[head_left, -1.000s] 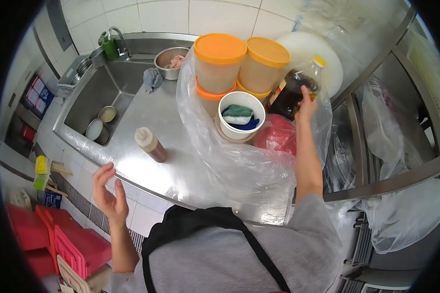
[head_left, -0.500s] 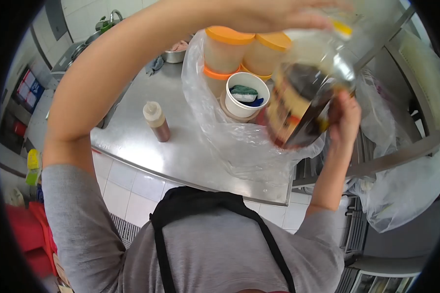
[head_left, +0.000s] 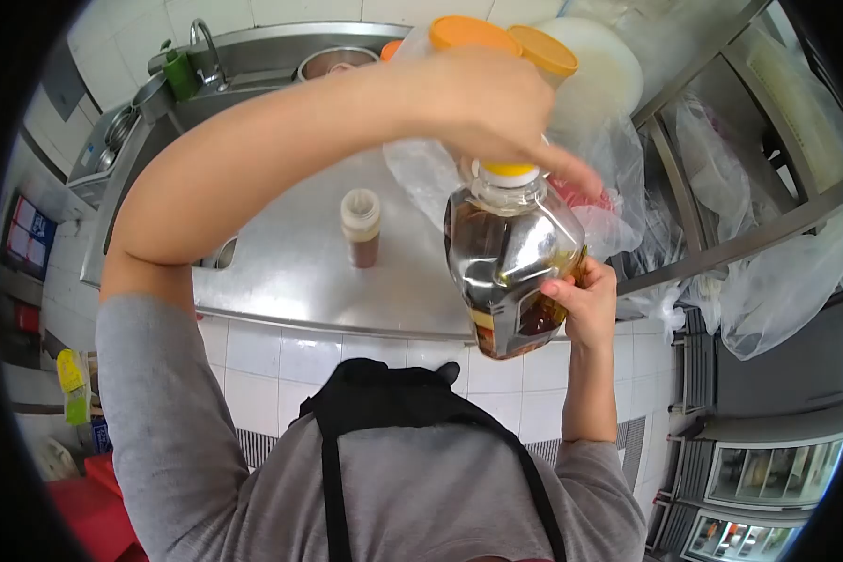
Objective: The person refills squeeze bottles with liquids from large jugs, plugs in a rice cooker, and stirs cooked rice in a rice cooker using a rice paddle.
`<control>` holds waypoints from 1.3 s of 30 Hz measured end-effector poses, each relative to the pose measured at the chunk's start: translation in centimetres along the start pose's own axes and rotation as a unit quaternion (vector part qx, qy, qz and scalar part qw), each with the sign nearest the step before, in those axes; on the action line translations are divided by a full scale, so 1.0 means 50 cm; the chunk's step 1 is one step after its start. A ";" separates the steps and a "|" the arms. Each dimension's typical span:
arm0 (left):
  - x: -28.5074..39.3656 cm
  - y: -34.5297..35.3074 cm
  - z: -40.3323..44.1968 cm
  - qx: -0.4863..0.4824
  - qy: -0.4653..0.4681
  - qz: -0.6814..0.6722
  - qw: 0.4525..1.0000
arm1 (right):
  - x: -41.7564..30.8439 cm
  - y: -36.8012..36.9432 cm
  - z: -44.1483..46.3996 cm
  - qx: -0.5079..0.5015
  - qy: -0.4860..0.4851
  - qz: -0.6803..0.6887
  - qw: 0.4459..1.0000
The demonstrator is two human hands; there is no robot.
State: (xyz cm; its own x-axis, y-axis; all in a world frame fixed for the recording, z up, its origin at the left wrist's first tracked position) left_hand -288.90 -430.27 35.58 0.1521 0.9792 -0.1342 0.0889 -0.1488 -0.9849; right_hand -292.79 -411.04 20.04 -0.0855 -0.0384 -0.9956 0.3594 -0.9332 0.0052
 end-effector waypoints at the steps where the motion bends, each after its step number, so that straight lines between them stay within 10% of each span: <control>1: -0.023 0.037 0.003 -0.003 0.002 -0.005 1.000 | 0.004 0.006 -0.007 0.003 -0.019 -0.037 0.999; 3: -0.070 0.102 0.016 0.311 0.240 -0.368 0.843 | 0.011 0.022 -0.012 0.017 -0.011 -0.037 0.999; 7: -0.079 0.181 -0.036 0.209 0.286 -0.544 0.760 | 0.006 0.040 -0.018 0.028 -0.005 -0.031 0.999; 17: -0.086 0.222 -0.071 0.496 0.130 -0.173 0.841 | 0.020 0.077 -0.039 0.001 0.013 -0.088 0.996; 20: -0.085 0.213 -0.060 0.436 -0.001 -0.102 0.894 | 0.012 0.087 -0.044 -0.015 0.020 -0.144 0.989; 27: -0.106 0.202 -0.088 0.179 -0.042 -0.236 0.954 | 0.017 0.106 -0.046 -0.023 0.019 -0.147 0.989; 29: -0.103 0.241 -0.089 0.347 0.225 -0.543 0.731 | 0.015 0.109 -0.047 -0.026 0.012 -0.131 0.991; 33: -0.140 0.255 -0.109 0.267 0.257 -0.552 0.747 | 0.021 0.096 -0.047 -0.029 0.032 -0.141 0.989; 39: -0.127 0.277 -0.131 0.356 0.058 -0.370 0.856 | 0.016 0.123 -0.051 -0.035 0.023 -0.151 0.988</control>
State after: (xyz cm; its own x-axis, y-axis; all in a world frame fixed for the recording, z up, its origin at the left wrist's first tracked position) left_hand -282.21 -439.45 23.51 0.4140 0.7431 0.5257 -0.4141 0.6680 -0.6182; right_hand -288.28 -415.89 19.03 -0.1565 0.2565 -0.9538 0.3877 -0.8722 -0.2982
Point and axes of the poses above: each hand's wrist, its own z-axis towards the middle knuckle, its own y-axis out of the palm, x = y × z, the point moved 3 cm from there along z, towards the middle knuckle, and after that the axes turned 13 degrees about x, right-handed, at the moved point
